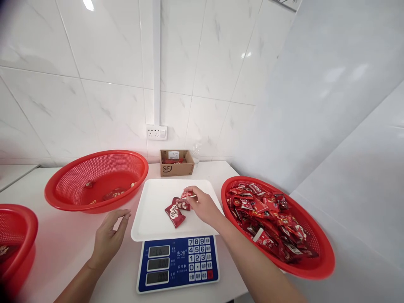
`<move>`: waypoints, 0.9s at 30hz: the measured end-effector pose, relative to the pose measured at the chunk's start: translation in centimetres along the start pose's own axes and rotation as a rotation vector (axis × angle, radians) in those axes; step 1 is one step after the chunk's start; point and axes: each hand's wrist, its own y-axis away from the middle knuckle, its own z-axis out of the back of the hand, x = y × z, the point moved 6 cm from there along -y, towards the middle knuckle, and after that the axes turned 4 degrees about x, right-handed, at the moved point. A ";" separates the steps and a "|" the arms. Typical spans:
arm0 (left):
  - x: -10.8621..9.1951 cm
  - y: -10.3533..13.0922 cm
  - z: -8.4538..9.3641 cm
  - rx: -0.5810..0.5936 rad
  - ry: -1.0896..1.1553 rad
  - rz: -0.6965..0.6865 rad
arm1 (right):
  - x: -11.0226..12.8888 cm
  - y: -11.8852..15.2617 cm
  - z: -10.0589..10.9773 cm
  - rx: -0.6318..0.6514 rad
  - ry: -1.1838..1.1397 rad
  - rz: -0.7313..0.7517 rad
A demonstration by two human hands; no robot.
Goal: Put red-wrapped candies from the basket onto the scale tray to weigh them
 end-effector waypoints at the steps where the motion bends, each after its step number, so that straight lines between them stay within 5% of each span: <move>1: 0.0 0.0 0.0 0.006 0.005 0.005 | 0.1 0.1 -0.1 0.015 0.014 0.008; 15: 0.4 0.0 0.0 0.017 0.018 0.038 | 0.4 -0.6 0.0 -0.053 0.178 -0.009; 23: 0.6 0.0 -0.1 0.035 0.009 0.056 | 1.7 1.0 -0.4 0.074 0.143 0.026; 27: 0.6 0.1 -0.1 0.037 0.004 0.058 | 1.3 1.7 0.5 0.085 0.329 -0.081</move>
